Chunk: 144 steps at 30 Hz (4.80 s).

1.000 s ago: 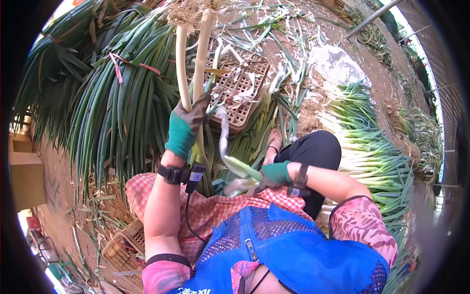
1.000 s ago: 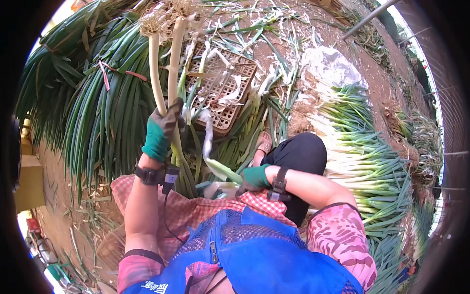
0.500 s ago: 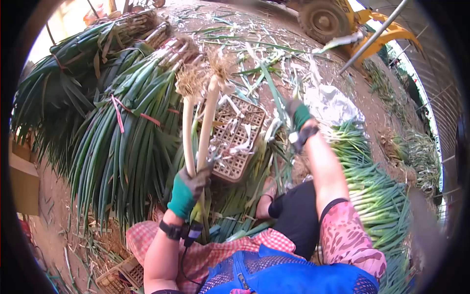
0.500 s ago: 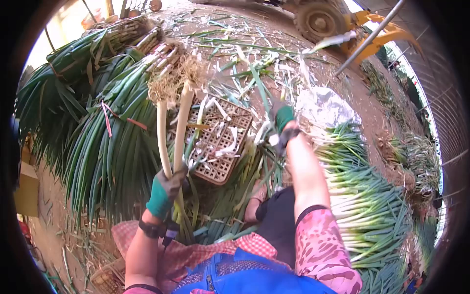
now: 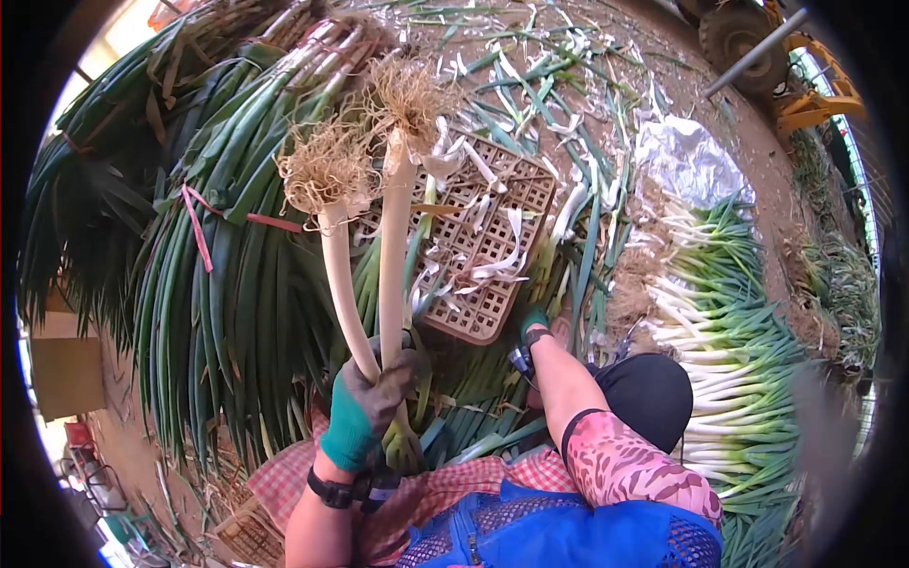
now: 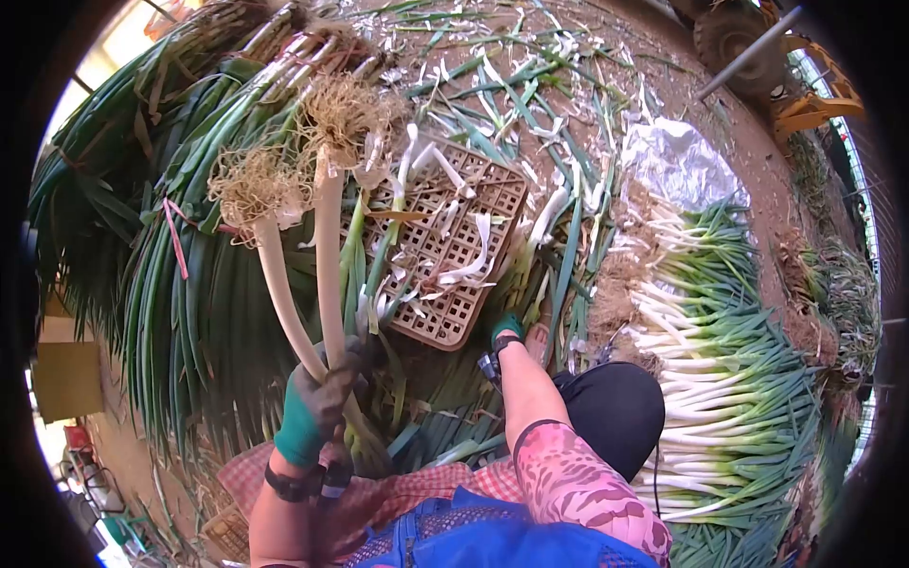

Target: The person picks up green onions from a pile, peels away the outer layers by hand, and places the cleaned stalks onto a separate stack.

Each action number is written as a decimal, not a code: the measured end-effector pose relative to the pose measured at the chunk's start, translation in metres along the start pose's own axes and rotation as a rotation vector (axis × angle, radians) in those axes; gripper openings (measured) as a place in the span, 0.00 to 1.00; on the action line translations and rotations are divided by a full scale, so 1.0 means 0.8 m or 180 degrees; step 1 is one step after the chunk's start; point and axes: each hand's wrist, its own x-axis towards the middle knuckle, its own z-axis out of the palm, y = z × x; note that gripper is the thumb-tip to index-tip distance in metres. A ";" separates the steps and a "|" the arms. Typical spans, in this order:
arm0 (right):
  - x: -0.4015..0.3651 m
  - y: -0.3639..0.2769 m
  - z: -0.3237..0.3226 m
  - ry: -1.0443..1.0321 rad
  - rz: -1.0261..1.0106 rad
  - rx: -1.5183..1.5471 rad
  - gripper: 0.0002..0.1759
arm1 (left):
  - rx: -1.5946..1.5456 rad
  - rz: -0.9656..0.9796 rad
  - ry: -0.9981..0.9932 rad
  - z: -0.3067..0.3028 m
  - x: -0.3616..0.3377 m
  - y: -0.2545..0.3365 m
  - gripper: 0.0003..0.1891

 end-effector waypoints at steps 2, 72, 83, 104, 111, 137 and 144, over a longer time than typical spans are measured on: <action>0.021 -0.011 0.013 -0.0020 0.0240 0.0185 0.15 | 0.0121 -0.0118 0.0030 0.005 0.003 -0.002 0.22; -0.434 -0.006 -0.289 0.1669 -0.3401 0.7392 0.18 | 0.0227 0.1113 -0.0358 0.023 -0.008 0.039 0.17; -0.435 -0.132 -0.230 0.2601 -0.2599 0.4903 0.23 | 0.0118 0.1350 -0.0680 0.013 -0.018 0.047 0.18; -0.460 -0.087 -0.175 0.2161 -0.2789 0.5010 0.13 | -0.0352 0.1331 0.0322 -0.012 0.020 0.037 0.21; -0.521 0.011 -0.148 -0.1125 -0.1767 0.1812 0.25 | -0.0240 0.1390 0.0794 -0.046 0.023 0.054 0.22; -0.414 0.182 -0.585 0.5705 -0.0162 0.1256 0.07 | 0.1014 0.1048 -0.0283 0.046 -0.017 0.014 0.21; -0.489 0.028 -0.502 0.4425 -0.1928 0.0094 0.17 | 0.1439 0.1162 0.0315 0.055 0.002 -0.004 0.36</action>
